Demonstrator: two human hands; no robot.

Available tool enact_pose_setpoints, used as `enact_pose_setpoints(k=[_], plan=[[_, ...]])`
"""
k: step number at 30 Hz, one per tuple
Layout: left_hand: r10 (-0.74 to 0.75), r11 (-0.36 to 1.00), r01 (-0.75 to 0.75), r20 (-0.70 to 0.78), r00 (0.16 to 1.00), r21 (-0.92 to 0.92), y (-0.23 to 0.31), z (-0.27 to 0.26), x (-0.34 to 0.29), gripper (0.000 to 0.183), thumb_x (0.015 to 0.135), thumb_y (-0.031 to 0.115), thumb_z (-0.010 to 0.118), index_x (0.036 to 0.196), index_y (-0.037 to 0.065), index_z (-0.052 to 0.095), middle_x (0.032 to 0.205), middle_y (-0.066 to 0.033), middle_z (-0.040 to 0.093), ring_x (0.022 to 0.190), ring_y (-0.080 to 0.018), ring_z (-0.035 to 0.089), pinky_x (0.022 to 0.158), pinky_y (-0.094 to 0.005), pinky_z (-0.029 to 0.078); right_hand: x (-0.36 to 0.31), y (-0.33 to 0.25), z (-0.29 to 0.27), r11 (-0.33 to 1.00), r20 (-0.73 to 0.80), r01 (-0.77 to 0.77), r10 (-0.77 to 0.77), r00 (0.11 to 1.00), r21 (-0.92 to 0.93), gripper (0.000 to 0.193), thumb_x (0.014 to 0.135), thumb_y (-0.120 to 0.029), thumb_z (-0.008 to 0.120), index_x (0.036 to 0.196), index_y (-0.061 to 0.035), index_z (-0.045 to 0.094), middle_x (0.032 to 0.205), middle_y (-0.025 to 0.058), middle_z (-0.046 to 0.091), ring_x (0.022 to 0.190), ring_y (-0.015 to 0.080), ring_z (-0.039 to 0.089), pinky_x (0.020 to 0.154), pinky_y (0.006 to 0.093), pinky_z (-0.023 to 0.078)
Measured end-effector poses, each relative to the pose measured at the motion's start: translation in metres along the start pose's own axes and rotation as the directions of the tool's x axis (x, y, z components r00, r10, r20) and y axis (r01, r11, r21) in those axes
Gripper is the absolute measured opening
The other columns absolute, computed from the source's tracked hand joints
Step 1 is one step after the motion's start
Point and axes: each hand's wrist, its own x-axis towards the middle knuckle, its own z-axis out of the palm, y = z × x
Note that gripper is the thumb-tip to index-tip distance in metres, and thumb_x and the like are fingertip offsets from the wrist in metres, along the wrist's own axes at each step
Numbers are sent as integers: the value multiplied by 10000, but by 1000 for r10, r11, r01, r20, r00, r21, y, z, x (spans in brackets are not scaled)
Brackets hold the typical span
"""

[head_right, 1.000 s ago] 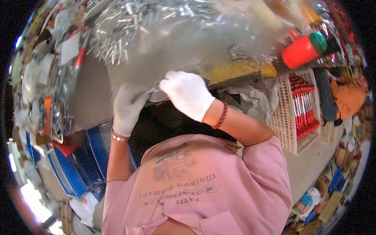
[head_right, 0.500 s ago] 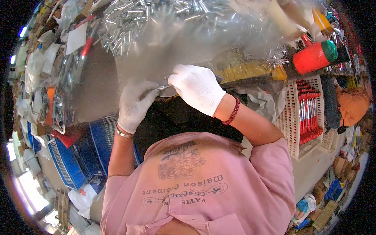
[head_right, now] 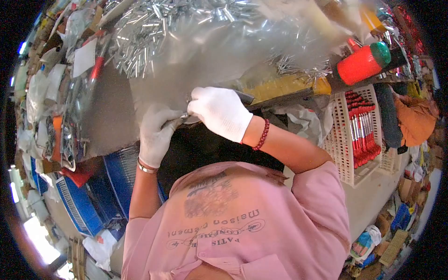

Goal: Hammering metal pins into a circular base plate as part of an industrial assembly line.

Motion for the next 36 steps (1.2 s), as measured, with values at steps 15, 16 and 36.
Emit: enact_pose_setpoints(k=[15, 16, 36], plan=[[40, 998, -38, -49, 998, 46, 4, -3, 0, 185, 799, 6, 841, 960, 78, 784, 896, -119, 689, 848, -334, 691, 741, -416, 549, 1, 98, -47, 832, -168, -386, 348, 922, -398, 64, 942, -160, 715, 983, -141, 760, 969, 75, 701, 907, 304, 734, 793, 408, 598], [41, 998, -38, -50, 998, 46, 3, -2, -1, 185, 799, 6, 841, 960, 78, 784, 896, -119, 689, 848, -334, 691, 741, -416, 549, 1, 101, -44, 832, -168, -385, 347, 923, -399, 64, 942, -160, 715, 983, -141, 760, 969, 75, 701, 907, 304, 734, 793, 408, 598], [5, 998, -3, -26, 1000, 66, -9, 2, -5, 181, 777, 53, 842, 925, 113, 755, 904, -90, 656, 861, -338, 679, 751, -440, 547, 14, -5, -22, 955, -83, -119, 146, 986, 271, 154, 858, 51, 707, 970, -55, 712, 941, 99, 686, 823, 257, 708, 738, 341, 573]])
